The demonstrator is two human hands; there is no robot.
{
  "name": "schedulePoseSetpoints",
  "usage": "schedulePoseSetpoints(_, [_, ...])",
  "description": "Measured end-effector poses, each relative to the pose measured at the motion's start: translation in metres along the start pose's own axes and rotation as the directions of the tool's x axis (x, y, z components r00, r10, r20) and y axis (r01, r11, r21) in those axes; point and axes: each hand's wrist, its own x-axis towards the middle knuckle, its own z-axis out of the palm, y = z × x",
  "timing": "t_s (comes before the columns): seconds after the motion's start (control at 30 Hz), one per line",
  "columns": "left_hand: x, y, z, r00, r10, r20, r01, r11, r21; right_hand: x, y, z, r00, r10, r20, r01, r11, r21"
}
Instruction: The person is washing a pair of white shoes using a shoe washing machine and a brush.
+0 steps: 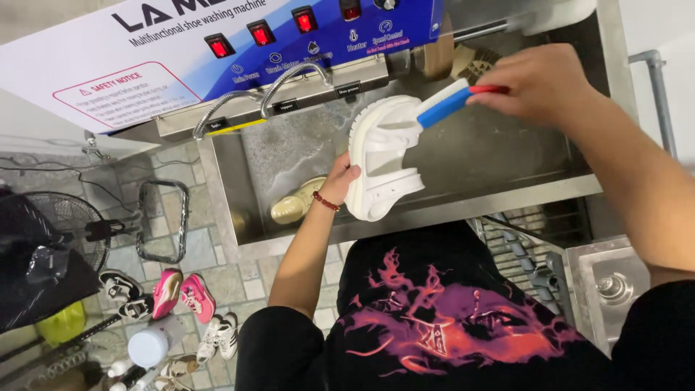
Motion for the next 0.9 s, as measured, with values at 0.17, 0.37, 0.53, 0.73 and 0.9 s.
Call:
schedulePoseSetpoints(0.17, [0.003, 0.017, 0.015, 0.995, -0.002, 0.096, -0.015, 0.984, 0.178, 0.022, -0.01, 0.02, 0.995, -0.098, 0.032, 0.091, 0.978, 0.186])
schedulePoseSetpoints(0.37, [-0.011, 0.043, 0.023, 0.996, 0.084, -0.016, -0.083, 0.996, 0.011, 0.014, 0.001, 0.031, 0.992, 0.053, 0.116, -0.088, 0.943, 0.321])
schedulePoseSetpoints(0.53, [-0.007, 0.03, 0.026, 0.997, 0.062, -0.054, -0.051, 0.98, 0.194, 0.019, -0.019, 0.034, 0.988, 0.068, 0.138, -0.108, 0.946, 0.307])
schedulePoseSetpoints(0.73, [0.006, 0.027, 0.035, 0.999, 0.025, -0.045, -0.021, 0.995, 0.094, 0.023, -0.004, 0.035, 0.976, 0.09, 0.198, -0.155, 0.926, 0.344])
schedulePoseSetpoints(0.9, [-0.006, 0.048, 0.05, 0.995, -0.074, -0.07, 0.087, 0.975, 0.206, 0.026, 0.015, 0.036, 0.957, 0.063, 0.284, -0.132, 0.963, 0.234])
